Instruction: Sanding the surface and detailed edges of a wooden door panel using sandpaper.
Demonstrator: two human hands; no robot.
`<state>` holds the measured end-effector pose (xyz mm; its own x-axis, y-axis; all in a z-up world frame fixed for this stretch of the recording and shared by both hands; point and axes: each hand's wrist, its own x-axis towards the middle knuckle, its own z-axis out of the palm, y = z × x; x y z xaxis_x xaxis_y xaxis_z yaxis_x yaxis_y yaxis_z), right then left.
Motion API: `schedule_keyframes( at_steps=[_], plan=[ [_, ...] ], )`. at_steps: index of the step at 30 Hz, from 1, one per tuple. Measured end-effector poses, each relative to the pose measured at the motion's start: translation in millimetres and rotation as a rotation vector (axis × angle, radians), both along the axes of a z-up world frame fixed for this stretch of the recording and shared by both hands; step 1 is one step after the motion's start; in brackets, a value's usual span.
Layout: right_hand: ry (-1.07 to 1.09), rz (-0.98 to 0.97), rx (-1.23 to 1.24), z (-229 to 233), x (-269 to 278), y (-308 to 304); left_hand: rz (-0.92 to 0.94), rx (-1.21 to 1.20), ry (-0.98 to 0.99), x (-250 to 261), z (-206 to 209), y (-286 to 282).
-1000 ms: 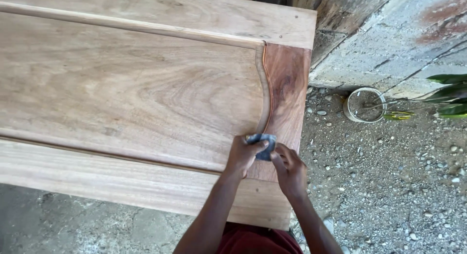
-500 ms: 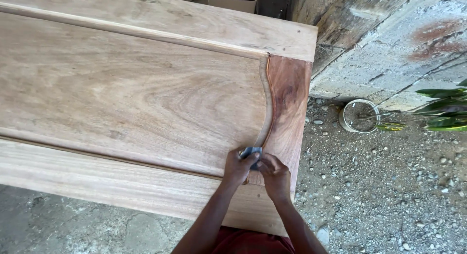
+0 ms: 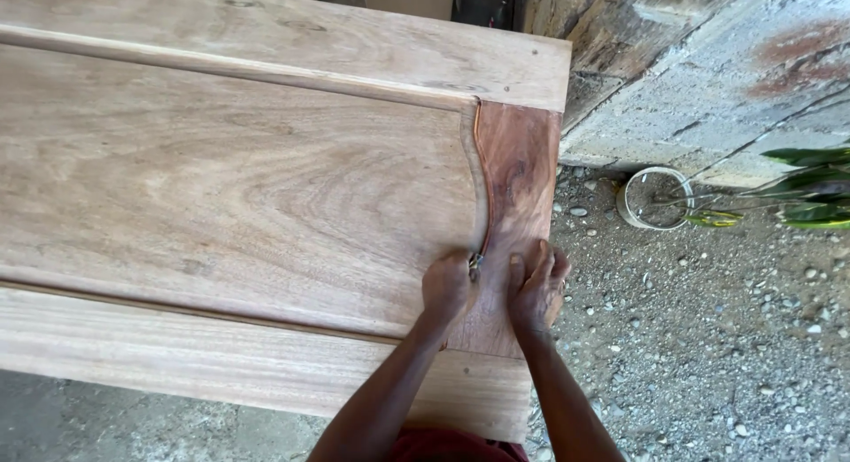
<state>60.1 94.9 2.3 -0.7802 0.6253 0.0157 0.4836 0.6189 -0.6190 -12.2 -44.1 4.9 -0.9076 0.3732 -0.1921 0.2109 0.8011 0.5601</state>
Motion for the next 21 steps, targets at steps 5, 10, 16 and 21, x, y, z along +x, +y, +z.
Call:
schedule_keyframes(
  at_steps=[5,10,16,21],
  plan=[
    [0.157,0.069,0.088,-20,1,6,-0.009,0.051,0.123,-11,-47,14],
    [0.12,0.033,0.065,-19,2,6,0.097,0.119,0.113,-41,-58,41],
    [0.09,0.029,0.019,-10,-1,5,0.046,0.083,0.024,-24,-38,25],
    [0.21,0.065,0.084,-19,0,6,0.109,0.027,0.036,-54,-32,49]
  ],
)
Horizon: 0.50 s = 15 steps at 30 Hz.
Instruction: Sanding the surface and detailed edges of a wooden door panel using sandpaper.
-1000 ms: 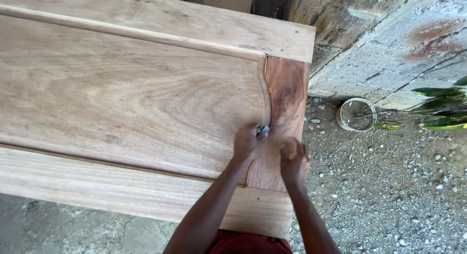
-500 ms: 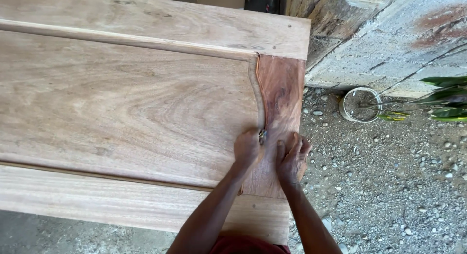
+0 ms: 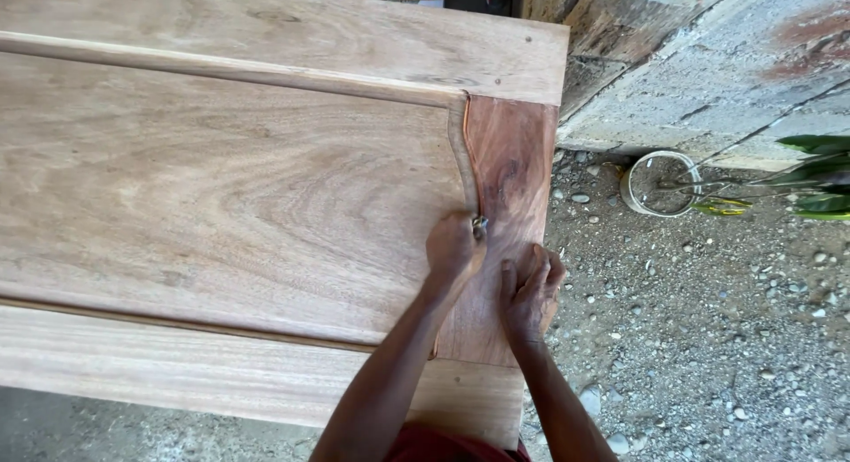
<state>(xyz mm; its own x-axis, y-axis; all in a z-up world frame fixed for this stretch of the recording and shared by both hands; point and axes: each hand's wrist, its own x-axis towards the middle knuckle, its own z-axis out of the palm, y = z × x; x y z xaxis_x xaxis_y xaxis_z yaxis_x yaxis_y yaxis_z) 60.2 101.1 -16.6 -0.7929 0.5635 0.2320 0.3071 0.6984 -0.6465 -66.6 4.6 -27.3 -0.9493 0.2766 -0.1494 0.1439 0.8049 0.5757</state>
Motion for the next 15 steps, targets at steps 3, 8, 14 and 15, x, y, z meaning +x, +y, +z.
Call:
schedule_keyframes(
  at_steps=[3,8,14,15],
  plan=[
    [-0.08,-0.002,-0.045,-7,5,3,-0.074,-0.107,-0.145,0,4,-6],
    [-0.118,-0.011,0.01,6,-2,1,-0.094,0.034,0.077,28,-31,-17],
    [-0.123,-0.022,-0.049,4,0,1,-0.011,-0.053,-0.005,-16,9,5],
    [-0.077,-0.012,-0.026,2,1,0,-0.049,-0.112,-0.193,-18,20,0]
  ],
)
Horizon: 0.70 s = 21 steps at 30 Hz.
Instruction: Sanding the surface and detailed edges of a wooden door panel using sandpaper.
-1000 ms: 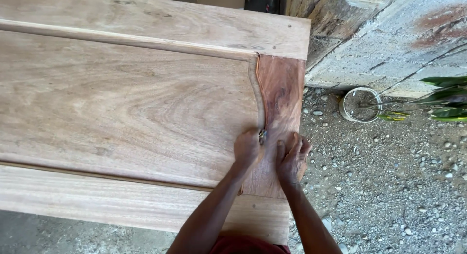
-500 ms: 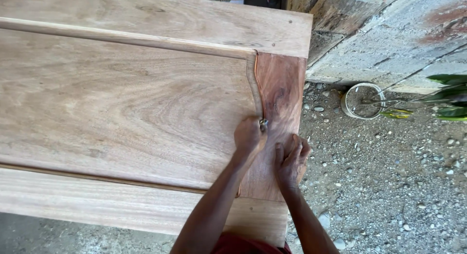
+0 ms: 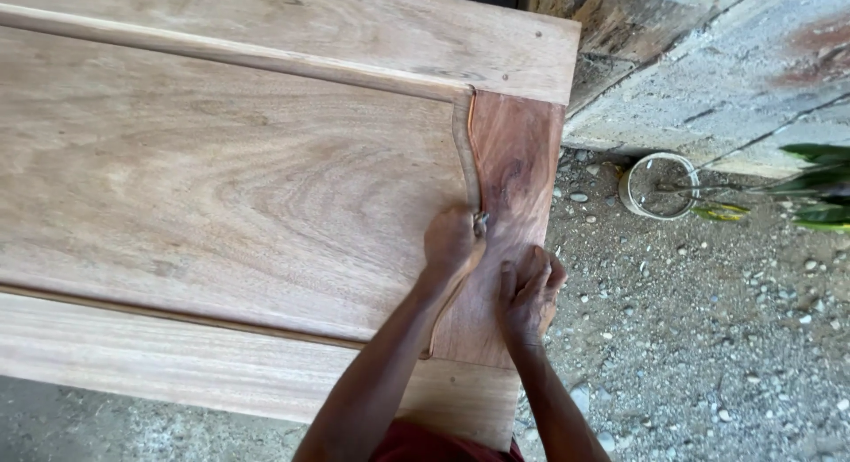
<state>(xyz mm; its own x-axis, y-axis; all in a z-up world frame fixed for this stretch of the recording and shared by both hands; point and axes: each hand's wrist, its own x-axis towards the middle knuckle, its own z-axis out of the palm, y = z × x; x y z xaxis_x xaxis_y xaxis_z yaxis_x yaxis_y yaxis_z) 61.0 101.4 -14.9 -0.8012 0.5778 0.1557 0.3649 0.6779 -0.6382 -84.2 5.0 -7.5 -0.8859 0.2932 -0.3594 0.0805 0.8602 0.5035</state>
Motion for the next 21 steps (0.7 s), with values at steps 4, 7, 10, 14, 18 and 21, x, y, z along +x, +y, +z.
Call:
schedule_keyframes(
  at_steps=[4,7,10,14,18,21],
  plan=[
    [-0.088,-0.045,-0.048,-5,-2,1,0.036,0.13,0.215,9,-4,0],
    [0.129,0.052,0.055,-12,0,4,0.09,0.181,0.332,4,-3,9],
    [-0.062,-0.033,-0.096,-1,2,1,0.113,0.117,0.127,16,-17,5],
    [0.04,0.013,0.055,-14,2,4,0.029,0.183,0.308,49,-25,-14],
    [0.075,0.04,0.026,-16,3,5,0.024,0.072,0.175,50,-14,-7],
    [-0.092,-0.054,-0.098,5,-3,0,0.034,0.067,0.292,25,-11,9]
  ],
)
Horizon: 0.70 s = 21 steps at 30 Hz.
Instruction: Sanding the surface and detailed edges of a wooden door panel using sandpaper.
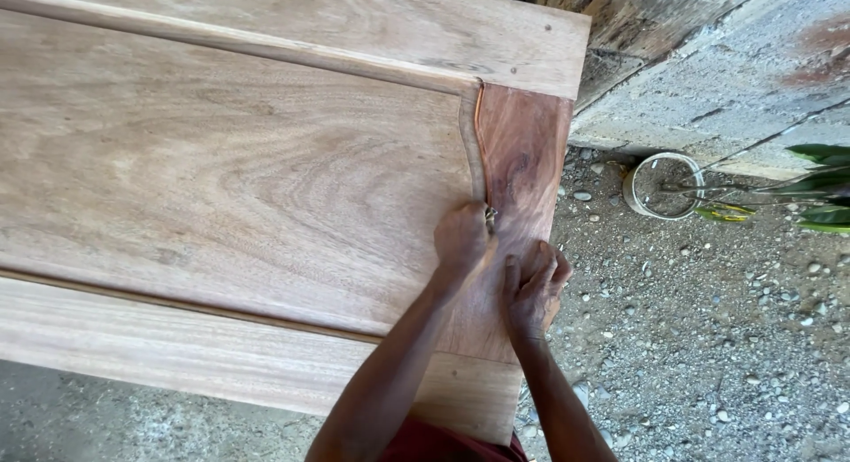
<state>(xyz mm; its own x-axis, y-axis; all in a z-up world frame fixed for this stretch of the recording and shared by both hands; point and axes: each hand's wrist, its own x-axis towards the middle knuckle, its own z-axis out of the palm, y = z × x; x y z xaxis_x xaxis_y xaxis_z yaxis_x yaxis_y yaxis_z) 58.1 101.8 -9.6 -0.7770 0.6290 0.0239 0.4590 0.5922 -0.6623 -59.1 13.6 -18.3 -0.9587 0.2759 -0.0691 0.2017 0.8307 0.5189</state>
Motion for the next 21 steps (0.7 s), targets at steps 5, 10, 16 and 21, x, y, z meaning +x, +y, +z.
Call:
schedule_keyframes(
  at_steps=[5,10,16,21],
  plan=[
    [0.095,0.046,0.073,-11,1,3,-0.07,0.049,0.043,18,-14,-16],
    [0.064,0.047,0.102,-7,2,1,-0.072,-0.006,0.003,1,-2,-1],
    [0.158,0.067,0.111,-24,6,3,0.033,0.017,-0.111,-7,6,5],
    [0.062,0.032,0.168,-6,3,-1,-0.087,-0.025,-0.095,4,-3,0]
  ],
)
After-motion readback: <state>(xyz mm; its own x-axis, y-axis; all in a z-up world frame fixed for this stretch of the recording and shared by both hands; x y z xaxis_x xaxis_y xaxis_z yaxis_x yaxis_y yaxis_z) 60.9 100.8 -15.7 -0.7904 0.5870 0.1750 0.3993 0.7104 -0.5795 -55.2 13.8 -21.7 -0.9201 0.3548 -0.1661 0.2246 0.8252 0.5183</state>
